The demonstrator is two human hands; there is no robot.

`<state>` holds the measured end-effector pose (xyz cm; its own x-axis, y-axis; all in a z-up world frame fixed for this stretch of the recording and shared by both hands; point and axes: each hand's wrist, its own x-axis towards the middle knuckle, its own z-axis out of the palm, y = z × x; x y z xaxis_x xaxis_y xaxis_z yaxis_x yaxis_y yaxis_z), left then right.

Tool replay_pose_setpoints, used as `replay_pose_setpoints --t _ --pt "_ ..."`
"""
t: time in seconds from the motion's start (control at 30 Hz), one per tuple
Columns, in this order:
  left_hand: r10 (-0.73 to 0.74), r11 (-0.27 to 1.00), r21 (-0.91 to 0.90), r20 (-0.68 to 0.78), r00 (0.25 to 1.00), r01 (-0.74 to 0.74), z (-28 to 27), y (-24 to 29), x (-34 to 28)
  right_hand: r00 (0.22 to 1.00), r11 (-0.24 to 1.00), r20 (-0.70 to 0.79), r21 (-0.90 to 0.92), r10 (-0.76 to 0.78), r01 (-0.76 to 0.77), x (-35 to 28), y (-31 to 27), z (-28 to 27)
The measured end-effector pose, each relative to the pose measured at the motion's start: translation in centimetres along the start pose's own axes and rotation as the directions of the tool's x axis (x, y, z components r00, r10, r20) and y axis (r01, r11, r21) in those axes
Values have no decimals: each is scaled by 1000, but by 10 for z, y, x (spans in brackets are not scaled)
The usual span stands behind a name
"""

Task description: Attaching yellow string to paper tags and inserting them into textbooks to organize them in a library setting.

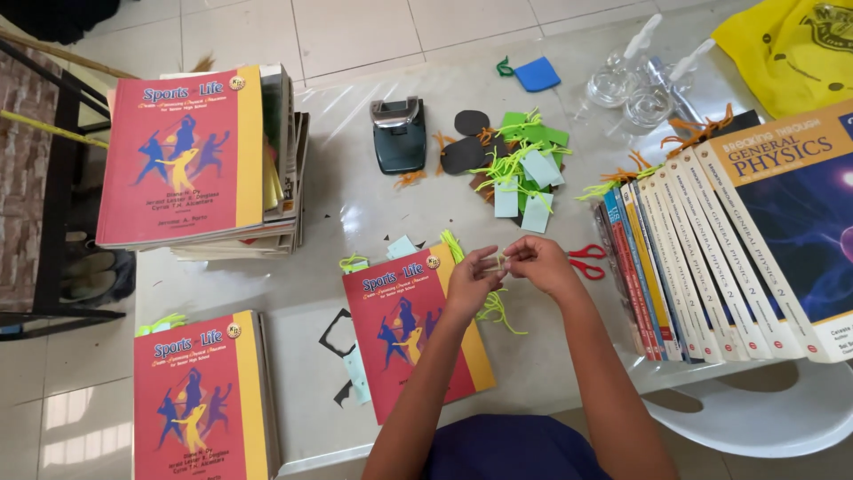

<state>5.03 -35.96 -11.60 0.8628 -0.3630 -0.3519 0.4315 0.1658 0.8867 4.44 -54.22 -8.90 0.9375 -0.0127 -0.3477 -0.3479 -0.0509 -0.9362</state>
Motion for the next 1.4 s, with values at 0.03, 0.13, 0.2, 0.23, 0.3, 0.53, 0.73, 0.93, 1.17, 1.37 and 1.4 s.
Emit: replay_pose_setpoints --t 0.03,0.13,0.2,0.23,0.3,0.53,0.73,0.93,1.17,1.37,1.4 --pt "-2 1000 0 -3 1000 2 2 7 -5 1000 1000 2 1 2 -2 -2 1 0" --pt "76 954 284 75 994 -94 0 27 -23 984 958 -156 -283 -84 37 -8 4 6" --pt "126 877 470 -20 992 -102 -4 38 -31 938 847 -268 -530 -218 46 -7 4 10" --pt "126 877 469 -27 992 -99 -18 21 -30 940 847 -262 -530 -217 48 -6 6 15" --pt "440 675 722 -234 867 -148 -47 -14 -31 941 796 -237 -603 -241 52 -4 10 26" --pt "443 541 735 -662 605 408 -93 15 -114 997 785 76 -619 13 37 8 36 85" --pt "181 621 543 -801 570 565 -126 -7 -128 998 628 55 -778 33 22 13 50 129" --pt "328 728 626 -676 660 279 -171 -31 -125 996 633 83 -773 34 43 12 43 157" --pt "122 793 583 -439 890 179 -135 52 -162 986 712 155 -685 -61 152 4 27 185" --pt "251 959 225 -402 881 -170 -161 42 -161 879 617 -115 -754 -463 226 -14 -19 182" --pt "270 961 44 -378 885 -274 -167 43 -164 819 622 -193 -747 -540 234 -17 -25 181"
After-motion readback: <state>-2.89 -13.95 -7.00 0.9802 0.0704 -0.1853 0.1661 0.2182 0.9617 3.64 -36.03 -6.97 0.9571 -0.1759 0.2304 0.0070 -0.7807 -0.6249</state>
